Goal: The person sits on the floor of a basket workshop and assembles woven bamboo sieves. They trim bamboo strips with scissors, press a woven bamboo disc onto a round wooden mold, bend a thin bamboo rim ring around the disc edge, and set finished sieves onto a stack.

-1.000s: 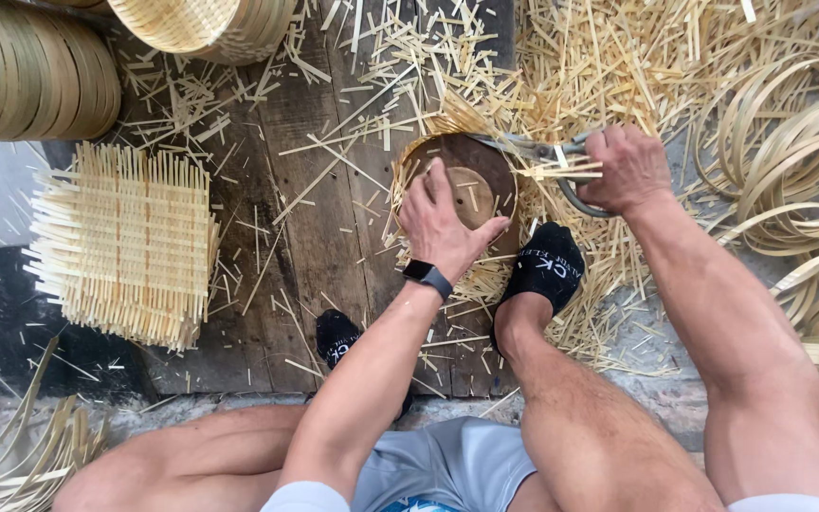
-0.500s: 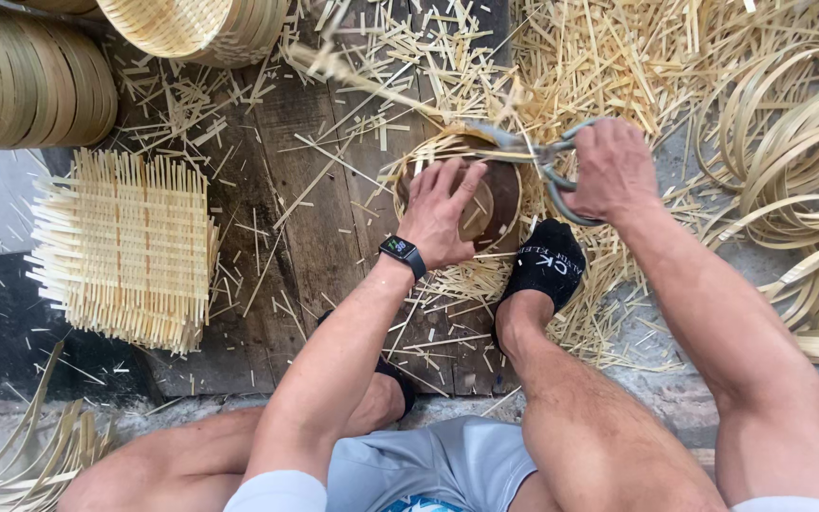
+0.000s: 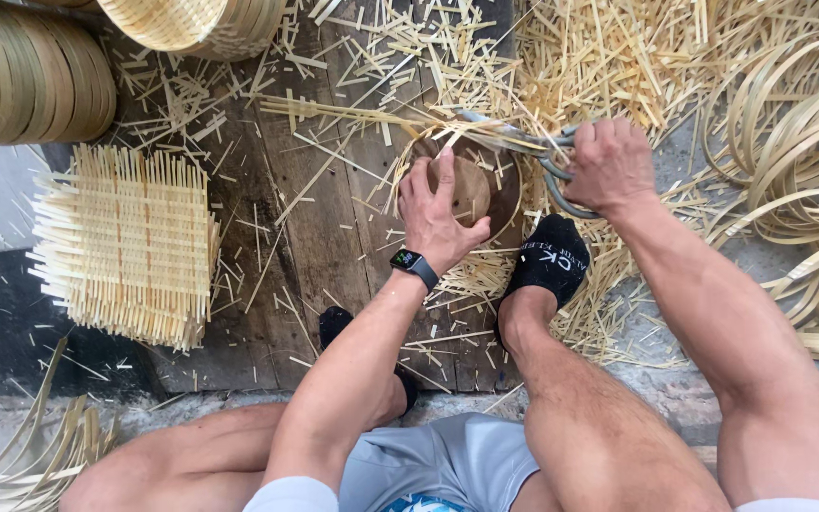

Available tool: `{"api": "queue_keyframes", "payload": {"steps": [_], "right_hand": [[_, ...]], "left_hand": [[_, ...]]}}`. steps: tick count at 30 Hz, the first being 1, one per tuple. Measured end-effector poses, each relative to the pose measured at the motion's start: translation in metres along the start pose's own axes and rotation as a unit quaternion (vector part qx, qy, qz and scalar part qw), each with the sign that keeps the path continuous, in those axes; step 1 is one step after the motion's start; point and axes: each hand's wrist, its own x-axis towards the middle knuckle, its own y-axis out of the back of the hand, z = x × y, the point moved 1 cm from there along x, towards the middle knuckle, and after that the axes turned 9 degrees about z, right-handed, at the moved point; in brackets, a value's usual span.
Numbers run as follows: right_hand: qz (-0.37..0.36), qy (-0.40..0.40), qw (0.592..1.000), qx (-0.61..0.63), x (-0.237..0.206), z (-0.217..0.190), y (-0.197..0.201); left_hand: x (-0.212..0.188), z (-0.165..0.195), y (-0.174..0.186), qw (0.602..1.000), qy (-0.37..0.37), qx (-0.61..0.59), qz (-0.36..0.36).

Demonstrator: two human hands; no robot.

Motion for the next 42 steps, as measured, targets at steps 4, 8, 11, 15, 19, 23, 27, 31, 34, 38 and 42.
{"api": "queue_keyframes", "payload": {"steps": [4, 8, 11, 15, 19, 23, 27, 31, 34, 38, 42], "right_hand": [[-0.068, -0.012, 0.998, 0.007, 0.002, 0.006, 0.001], [0.114, 0.046, 0.992, -0.005, 0.011, -0.001, 0.008], [0.011, 0.017, 1.000, -0.003, 0.014, 0.000, 0.006], [-0.112, -0.001, 0.994, 0.004, 0.010, 0.007, 0.007], [0.138, 0.075, 0.988, -0.007, 0.010, 0.002, 0.011], [-0.035, 0.036, 0.998, -0.030, 0.016, -0.001, 0.008], [-0.106, 0.021, 0.994, -0.014, 0.017, 0.010, 0.013], [0.008, 0.065, 0.997, -0.040, 0.019, 0.005, 0.018], [0.059, 0.043, 0.997, -0.014, 0.019, -0.006, 0.019], [-0.059, 0.016, 0.998, -0.021, 0.012, 0.002, 0.010], [-0.198, -0.189, 0.960, 0.064, 0.000, 0.031, -0.008]], "left_hand": [[0.006, -0.003, 0.010, 0.999, -0.005, 0.001, -0.039], [0.017, -0.003, 0.015, 0.991, -0.041, 0.008, -0.128], [0.020, -0.004, 0.020, 0.992, -0.058, -0.005, -0.111], [0.009, 0.000, 0.017, 0.999, -0.019, 0.028, -0.039], [0.005, 0.003, 0.008, 0.999, 0.030, -0.025, -0.025], [0.011, -0.002, 0.013, 0.993, -0.005, -0.007, -0.122], [0.011, 0.004, 0.022, 0.996, -0.017, 0.035, -0.081], [0.012, 0.013, 0.020, 0.998, -0.002, -0.001, -0.063], [0.018, 0.009, 0.022, 0.994, -0.017, 0.003, -0.108], [0.026, -0.002, 0.028, 0.986, -0.050, 0.014, -0.161], [0.028, -0.018, 0.023, 0.985, -0.072, -0.028, -0.155]]}}
